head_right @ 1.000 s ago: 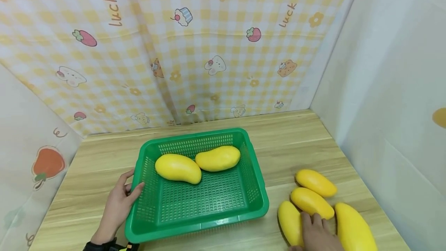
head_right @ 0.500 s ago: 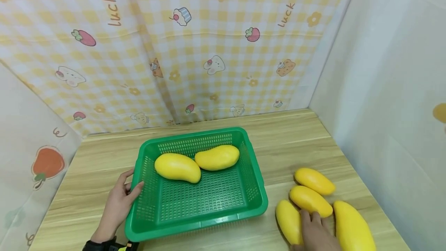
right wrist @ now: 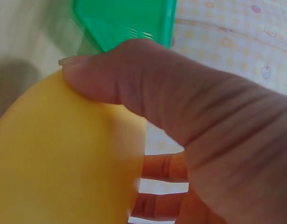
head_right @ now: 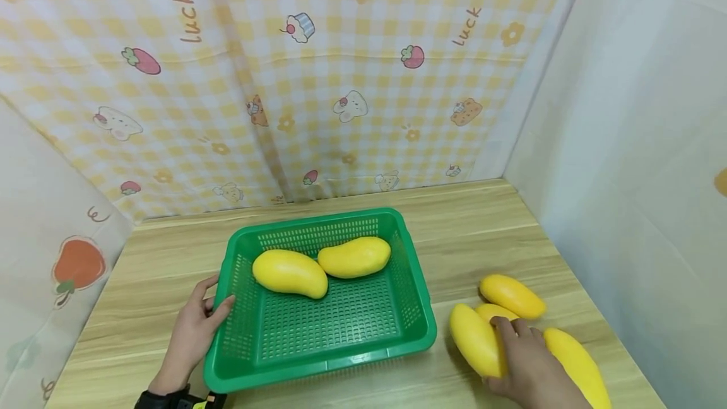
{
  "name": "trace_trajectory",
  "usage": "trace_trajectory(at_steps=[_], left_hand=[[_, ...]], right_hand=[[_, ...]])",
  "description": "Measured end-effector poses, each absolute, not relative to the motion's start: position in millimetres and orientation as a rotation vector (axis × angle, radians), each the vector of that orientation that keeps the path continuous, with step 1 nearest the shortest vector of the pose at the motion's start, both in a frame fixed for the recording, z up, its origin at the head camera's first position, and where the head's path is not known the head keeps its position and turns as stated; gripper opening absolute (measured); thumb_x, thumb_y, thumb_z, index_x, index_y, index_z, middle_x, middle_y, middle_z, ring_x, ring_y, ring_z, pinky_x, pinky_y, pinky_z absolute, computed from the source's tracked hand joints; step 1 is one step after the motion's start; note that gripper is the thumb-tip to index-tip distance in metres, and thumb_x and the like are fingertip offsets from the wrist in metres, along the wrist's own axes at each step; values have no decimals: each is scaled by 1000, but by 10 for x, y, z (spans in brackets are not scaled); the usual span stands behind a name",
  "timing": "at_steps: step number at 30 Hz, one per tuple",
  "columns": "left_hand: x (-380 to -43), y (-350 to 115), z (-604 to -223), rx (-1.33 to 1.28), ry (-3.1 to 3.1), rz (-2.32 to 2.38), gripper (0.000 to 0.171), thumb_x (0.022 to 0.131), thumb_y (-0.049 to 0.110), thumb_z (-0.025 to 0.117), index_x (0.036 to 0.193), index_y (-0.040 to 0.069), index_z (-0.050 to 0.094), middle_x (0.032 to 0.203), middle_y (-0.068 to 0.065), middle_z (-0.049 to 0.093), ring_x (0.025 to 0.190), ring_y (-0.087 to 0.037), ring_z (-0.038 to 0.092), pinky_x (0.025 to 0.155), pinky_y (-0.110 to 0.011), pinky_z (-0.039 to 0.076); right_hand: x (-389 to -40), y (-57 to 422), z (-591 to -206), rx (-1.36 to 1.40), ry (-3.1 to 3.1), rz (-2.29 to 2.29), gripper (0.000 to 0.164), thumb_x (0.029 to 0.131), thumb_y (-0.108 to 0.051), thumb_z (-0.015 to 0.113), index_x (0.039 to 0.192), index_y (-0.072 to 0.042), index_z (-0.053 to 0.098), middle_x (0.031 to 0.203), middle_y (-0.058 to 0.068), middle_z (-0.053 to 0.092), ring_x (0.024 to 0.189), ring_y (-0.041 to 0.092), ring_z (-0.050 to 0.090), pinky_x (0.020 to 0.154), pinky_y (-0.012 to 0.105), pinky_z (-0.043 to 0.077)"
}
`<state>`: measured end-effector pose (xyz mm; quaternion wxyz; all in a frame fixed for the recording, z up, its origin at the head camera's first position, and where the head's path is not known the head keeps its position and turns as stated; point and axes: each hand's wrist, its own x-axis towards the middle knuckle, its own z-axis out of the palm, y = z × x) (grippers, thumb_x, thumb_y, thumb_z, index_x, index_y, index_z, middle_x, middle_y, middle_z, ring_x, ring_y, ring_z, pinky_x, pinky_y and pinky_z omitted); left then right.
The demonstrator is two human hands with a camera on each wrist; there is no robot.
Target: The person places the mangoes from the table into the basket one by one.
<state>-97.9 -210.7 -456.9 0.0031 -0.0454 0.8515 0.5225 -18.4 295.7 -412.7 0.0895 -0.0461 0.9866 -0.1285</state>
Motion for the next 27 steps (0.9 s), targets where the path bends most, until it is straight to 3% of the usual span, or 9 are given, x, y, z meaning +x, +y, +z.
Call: trace_trajectory(at_steps=[9, 17, 27], left_hand=[[-973, -2104, -4542, -154, 2639, 1672, 53, 97, 14, 57, 142, -1, 32, 91, -19, 69, 61, -16, 66, 48, -30, 55], [-966, -2116, -4538, -135, 2661, 1685, 52, 97, 14, 58, 141, -1, 33, 89, -19, 69, 61, -16, 66, 47, -29, 55], [-958, -2106, -4570, -146, 2657, 1682, 53, 96, 12, 58, 141, 0, 33, 86, -16, 69, 59, -16, 66, 46, -30, 55]], right_hand=[[-355, 2907, -3820, -317, 3120, -369, 86, 49, -27, 92, 118, 1, 50, 99, 15, 54, 81, 29, 51, 63, 42, 49], [-577, 2704, -3529, -490, 3119, -357, 82, 55, -27, 92, 122, -1, 51, 107, 14, 55, 92, 30, 52, 73, 45, 50], [-833, 2482, -3292, -709, 3102, -339, 79, 59, -23, 90, 123, 0, 49, 107, 14, 54, 88, 26, 50, 71, 42, 50]])
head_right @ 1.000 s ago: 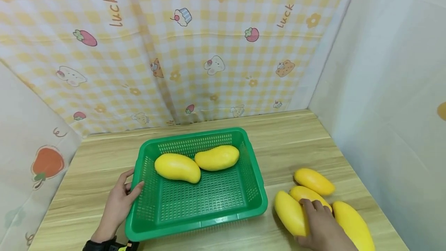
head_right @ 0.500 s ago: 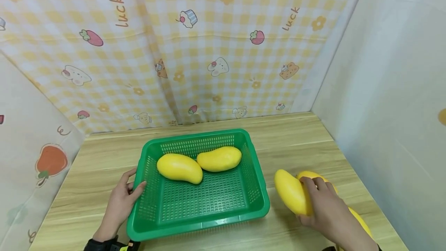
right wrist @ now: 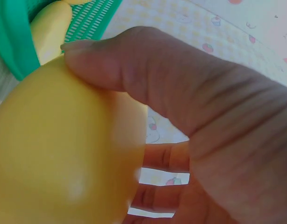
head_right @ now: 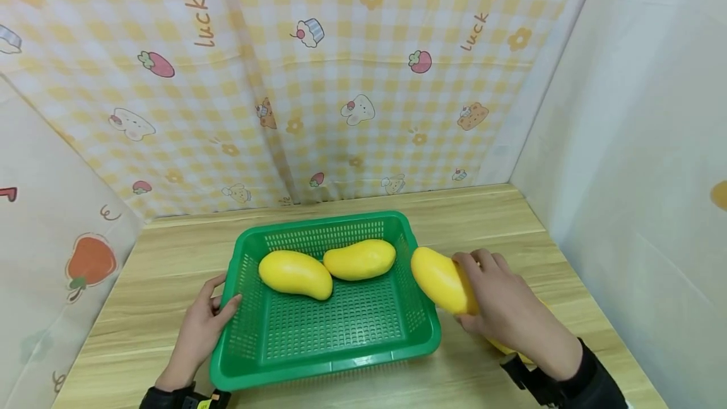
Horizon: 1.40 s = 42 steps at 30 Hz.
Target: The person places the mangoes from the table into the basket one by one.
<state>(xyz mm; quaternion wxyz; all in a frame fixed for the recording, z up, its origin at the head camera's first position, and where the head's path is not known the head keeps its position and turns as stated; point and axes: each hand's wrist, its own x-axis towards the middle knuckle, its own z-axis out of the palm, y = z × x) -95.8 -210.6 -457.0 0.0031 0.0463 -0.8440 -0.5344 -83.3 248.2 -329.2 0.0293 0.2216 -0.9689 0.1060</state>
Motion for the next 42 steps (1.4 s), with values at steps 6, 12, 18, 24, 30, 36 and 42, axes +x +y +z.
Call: trace_trajectory(at_steps=[6, 12, 18, 24, 30, 36, 42], left_hand=[[-962, -2106, -4584, 151, -2638, -1678, 52, 96, 11, 58, 141, 0, 33, 86, -17, 69, 58, -17, 66, 46, -30, 55], [-959, -2105, -4582, 152, -2620, -1704, 52, 96, 12, 58, 141, 1, 34, 88, -18, 69, 59, -17, 66, 46, -31, 55], [-952, -2102, -4587, 128, -2612, -1692, 51, 96, 11, 58, 140, 0, 35, 86, -17, 69, 58, -16, 66, 46, -30, 55], [-957, -2098, -4584, 130, -2616, -1704, 52, 96, 11, 58, 141, 0, 34, 86, -17, 69, 59, -16, 66, 46, -30, 55], [-954, -2101, -4568, 140, -2632, -1684, 53, 96, 11, 59, 141, 0, 33, 87, -17, 69, 59, -15, 65, 47, -29, 55], [-947, -2092, -4577, 123, -2632, -1688, 54, 96, 13, 59, 141, -2, 34, 86, -14, 70, 59, -14, 64, 47, -27, 54], [-951, -2099, -4571, 124, -2619, -1680, 52, 96, 11, 59, 140, -1, 35, 85, -15, 69, 59, -14, 65, 47, -28, 55]], right_hand=[[-958, 2402, -3269, 772, -2943, 305, 80, 58, -22, 92, 123, -1, 50, 107, 14, 54, 88, 28, 50, 68, 41, 51], [-1047, 2262, -3265, 858, -2908, 278, 81, 55, -22, 93, 122, -1, 51, 107, 13, 54, 89, 28, 52, 69, 40, 52], [-1133, 2099, -3264, 922, -2925, 293, 80, 57, -20, 92, 123, -2, 51, 107, 10, 52, 91, 26, 50, 67, 38, 50], [-1228, 1944, -3250, 974, -2950, 325, 78, 60, -20, 91, 125, -5, 51, 109, 10, 52, 92, 25, 50, 65, 36, 49], [-1319, 1760, -3272, 1017, -2992, 334, 77, 63, -23, 90, 127, -7, 51, 114, 9, 50, 97, 25, 48, 66, 39, 47], [-1385, 1612, -3339, 1081, -2990, 345, 77, 63, -23, 90, 127, -6, 52, 115, 8, 49, 100, 25, 47, 68, 38, 48], [-1474, 1492, -3413, 1140, -2985, 412, 75, 64, -17, 88, 128, -3, 51, 115, 10, 49, 98, 25, 45, 71, 38, 48]])
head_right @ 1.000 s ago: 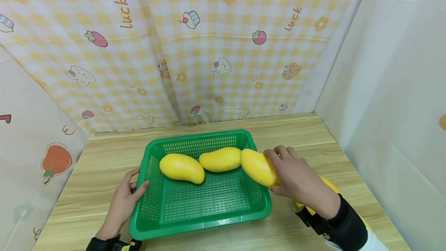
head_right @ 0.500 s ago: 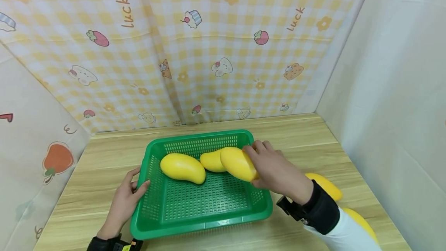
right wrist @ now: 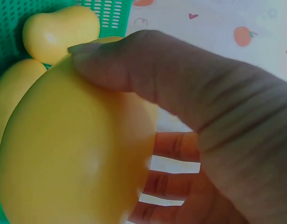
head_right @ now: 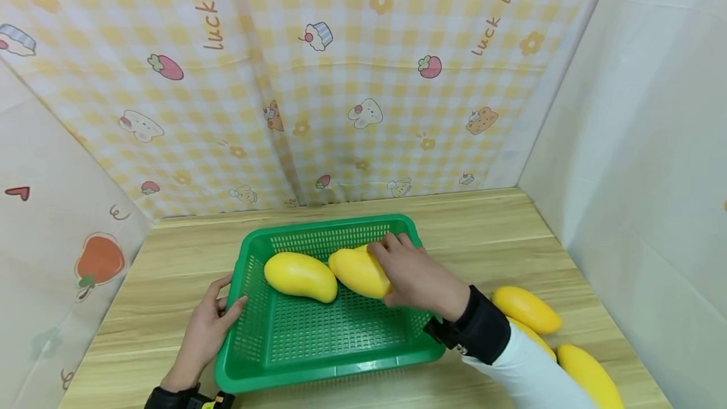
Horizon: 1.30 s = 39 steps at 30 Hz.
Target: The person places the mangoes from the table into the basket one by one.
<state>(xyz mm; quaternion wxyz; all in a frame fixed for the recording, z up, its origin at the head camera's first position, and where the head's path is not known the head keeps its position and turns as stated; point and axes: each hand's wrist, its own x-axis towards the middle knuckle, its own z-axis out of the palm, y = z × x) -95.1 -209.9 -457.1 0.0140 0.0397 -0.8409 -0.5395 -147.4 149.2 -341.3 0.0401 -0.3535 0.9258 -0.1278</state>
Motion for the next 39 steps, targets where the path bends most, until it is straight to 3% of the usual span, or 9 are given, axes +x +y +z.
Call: trace_trajectory(at_steps=[14, 21, 39], left_hand=[[-951, -2109, -4572, 142, -2617, -1697, 52, 96, 12, 59, 141, 2, 35, 85, -14, 69, 59, -16, 65, 47, -29, 55], [-951, -2106, -4578, 147, -2610, -1718, 53, 96, 12, 59, 141, 2, 34, 85, -15, 69, 59, -17, 66, 46, -30, 55], [-943, -2106, -4550, 135, -2616, -1687, 53, 96, 14, 59, 141, 0, 35, 86, -15, 69, 60, -15, 65, 49, -29, 55]], right_hand=[[-1546, 1312, -3744, -999, 2696, -268, 73, 64, -11, 86, 128, -4, 50, 108, 10, 48, 95, 27, 44, 71, 35, 46], [-1532, 1285, -3859, -993, 2701, -201, 73, 62, -10, 87, 126, -5, 51, 103, 8, 47, 88, 25, 41, 64, 32, 43], [-1525, 1215, -3919, -1108, 2672, -69, 70, 62, -9, 89, 122, -6, 53, 97, 5, 48, 82, 19, 41, 72, 29, 43]])
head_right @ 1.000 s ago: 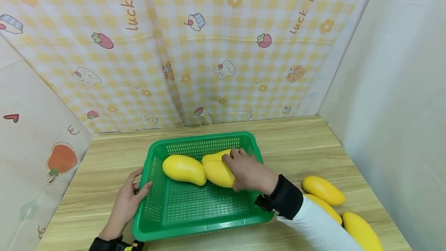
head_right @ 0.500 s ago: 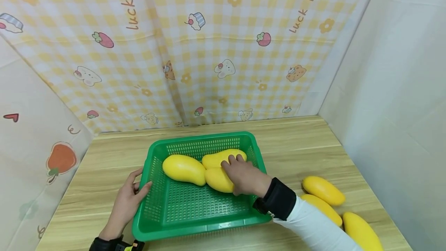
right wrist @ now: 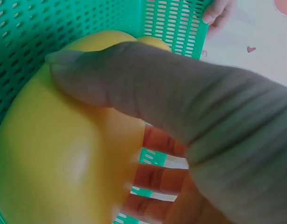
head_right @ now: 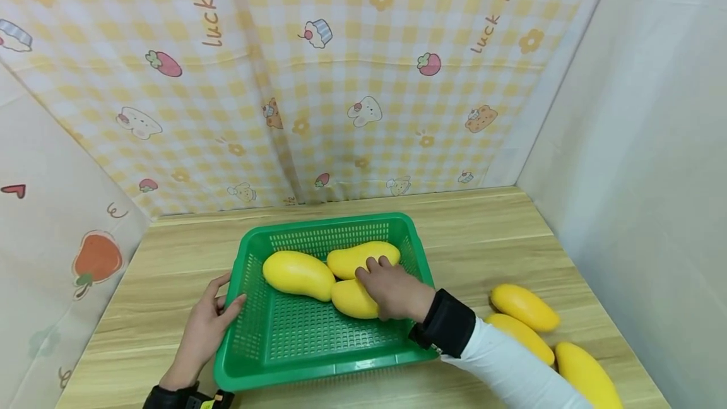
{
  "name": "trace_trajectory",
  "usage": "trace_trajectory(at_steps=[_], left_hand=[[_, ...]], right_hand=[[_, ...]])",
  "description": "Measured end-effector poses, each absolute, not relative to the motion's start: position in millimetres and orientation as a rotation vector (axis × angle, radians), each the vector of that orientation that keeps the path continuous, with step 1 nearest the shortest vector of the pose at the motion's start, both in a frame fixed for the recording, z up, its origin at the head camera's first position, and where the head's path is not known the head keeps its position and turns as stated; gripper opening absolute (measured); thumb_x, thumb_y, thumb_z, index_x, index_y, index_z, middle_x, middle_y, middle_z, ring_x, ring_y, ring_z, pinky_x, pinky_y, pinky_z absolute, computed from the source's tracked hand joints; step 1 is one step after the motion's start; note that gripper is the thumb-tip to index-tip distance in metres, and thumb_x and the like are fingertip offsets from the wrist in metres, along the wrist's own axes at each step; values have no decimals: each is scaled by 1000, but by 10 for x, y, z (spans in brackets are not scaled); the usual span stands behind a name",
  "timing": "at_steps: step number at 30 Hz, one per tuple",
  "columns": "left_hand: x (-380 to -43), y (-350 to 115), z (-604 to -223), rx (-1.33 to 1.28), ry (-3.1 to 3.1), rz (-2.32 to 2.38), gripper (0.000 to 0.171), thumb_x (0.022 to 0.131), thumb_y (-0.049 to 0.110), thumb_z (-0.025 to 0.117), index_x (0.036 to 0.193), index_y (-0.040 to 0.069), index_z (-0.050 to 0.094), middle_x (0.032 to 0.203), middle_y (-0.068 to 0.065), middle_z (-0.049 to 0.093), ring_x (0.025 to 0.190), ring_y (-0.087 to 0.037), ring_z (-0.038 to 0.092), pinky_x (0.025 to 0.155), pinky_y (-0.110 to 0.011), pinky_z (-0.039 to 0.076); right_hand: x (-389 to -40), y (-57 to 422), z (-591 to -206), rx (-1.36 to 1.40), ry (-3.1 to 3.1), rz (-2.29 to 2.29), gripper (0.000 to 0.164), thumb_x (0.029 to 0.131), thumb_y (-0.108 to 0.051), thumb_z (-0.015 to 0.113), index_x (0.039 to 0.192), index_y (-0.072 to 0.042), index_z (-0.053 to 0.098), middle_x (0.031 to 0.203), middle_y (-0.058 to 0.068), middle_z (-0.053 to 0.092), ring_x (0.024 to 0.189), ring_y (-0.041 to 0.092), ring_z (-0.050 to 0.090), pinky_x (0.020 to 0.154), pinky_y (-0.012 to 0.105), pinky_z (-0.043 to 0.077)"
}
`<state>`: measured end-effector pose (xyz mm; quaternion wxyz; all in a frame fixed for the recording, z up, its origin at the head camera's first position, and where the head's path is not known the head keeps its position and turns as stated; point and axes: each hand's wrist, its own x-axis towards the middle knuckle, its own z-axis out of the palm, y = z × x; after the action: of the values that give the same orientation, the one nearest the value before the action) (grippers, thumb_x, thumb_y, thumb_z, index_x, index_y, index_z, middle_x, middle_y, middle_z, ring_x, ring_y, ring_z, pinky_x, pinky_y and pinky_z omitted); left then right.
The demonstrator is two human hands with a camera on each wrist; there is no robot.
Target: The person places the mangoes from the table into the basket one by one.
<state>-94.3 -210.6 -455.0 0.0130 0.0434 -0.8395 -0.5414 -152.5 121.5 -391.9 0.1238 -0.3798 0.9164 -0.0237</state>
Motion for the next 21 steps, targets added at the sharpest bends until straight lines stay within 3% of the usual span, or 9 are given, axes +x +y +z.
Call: trace_trajectory(at_steps=[11, 15, 21], left_hand=[[-960, -2087, -4567, 113, -2605, -1705, 51, 96, 12, 59, 140, -1, 36, 86, -16, 69, 60, -15, 65, 47, -29, 55], [-953, -2087, -4566, 128, -2605, -1711, 51, 96, 12, 59, 140, 0, 35, 88, -17, 69, 61, -15, 66, 48, -29, 55], [-946, -2105, -4576, 132, -2609, -1712, 53, 96, 12, 59, 142, -1, 33, 91, -19, 69, 62, -15, 66, 48, -28, 55]], right_hand=[[-1432, 1135, -3977, -940, 2690, 110, 62, 71, -13, 86, 122, -11, 49, 108, 11, 45, 86, 26, 40, 65, 36, 44], [-1409, 1077, -3991, -895, 2678, 197, 64, 71, -18, 87, 122, -11, 48, 115, 12, 44, 91, 29, 44, 63, 38, 48], [-1405, 1030, -3980, -870, 2680, 250, 67, 66, -23, 90, 118, -11, 49, 114, 11, 43, 91, 28, 45, 56, 35, 48]])
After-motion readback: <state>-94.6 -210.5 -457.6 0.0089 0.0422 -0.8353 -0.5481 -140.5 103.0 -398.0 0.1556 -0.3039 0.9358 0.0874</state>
